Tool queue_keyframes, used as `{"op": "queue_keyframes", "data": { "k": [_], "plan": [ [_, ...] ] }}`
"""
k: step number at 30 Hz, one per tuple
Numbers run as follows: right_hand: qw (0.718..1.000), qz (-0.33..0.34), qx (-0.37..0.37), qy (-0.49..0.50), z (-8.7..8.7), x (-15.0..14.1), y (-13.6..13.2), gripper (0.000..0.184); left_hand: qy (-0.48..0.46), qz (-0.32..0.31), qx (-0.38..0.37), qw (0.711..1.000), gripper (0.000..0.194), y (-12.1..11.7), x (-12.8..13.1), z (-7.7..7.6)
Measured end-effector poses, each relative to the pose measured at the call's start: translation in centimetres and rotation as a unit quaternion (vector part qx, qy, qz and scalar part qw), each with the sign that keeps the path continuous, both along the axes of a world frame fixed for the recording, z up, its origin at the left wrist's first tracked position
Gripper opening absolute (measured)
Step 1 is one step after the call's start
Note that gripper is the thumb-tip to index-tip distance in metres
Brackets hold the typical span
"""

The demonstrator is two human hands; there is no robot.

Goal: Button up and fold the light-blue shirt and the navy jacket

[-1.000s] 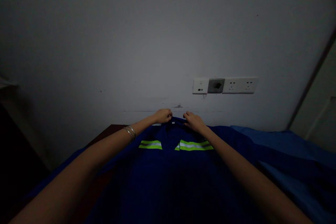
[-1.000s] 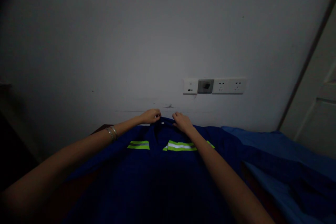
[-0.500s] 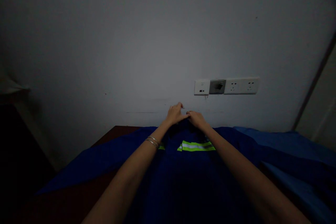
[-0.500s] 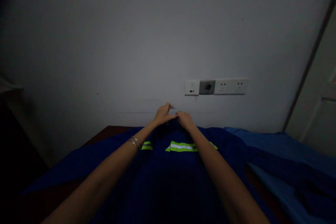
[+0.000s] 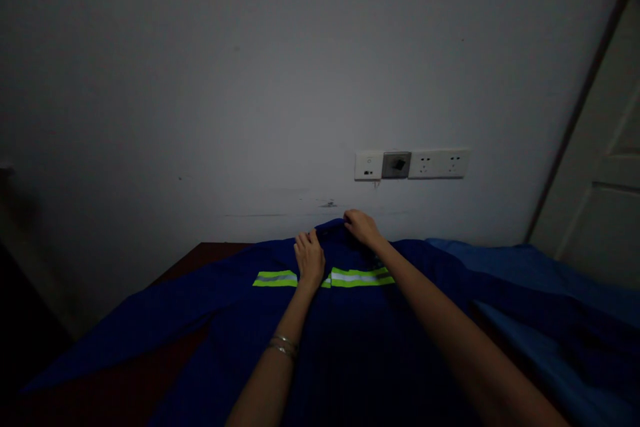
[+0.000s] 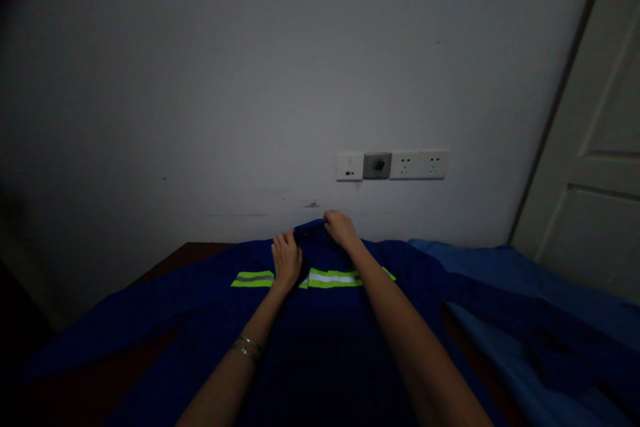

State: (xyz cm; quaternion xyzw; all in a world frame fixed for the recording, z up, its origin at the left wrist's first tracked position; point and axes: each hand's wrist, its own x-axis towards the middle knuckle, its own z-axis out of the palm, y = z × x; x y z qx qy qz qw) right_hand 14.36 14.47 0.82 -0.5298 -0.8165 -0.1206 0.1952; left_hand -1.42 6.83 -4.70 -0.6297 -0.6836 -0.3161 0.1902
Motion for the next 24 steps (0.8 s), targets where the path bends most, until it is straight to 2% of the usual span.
{"op": "queue_keyframes", "data": {
  "k": [2,5,11,19,24],
  "plan": [
    [1.000,0.016,0.002,-0.008,0.0,0.2,-0.1,0.019,0.032,-0.008,0.000,0.999,0.035,0.6,-1.6,0.4],
    [0.999,0.033,0.001,-0.022,0.1,0.6,-0.1,0.020,0.092,-0.054,-0.018,0.994,0.028,1.3,-3.9,1.5],
    [0.996,0.056,-0.013,-0.069,0.0,0.8,0.2,0.019,0.177,-0.147,-0.078,0.970,0.028,2.6,-7.0,3.4],
    [0.990,0.071,-0.031,-0.115,0.4,0.4,0.4,0.020,0.201,-0.206,-0.117,0.951,0.027,3.6,-8.6,5.6],
    [0.990,0.072,-0.043,-0.115,0.9,0.6,0.5,0.025,0.173,-0.247,-0.144,0.943,0.026,4.3,-9.1,6.8]
  ]
}}
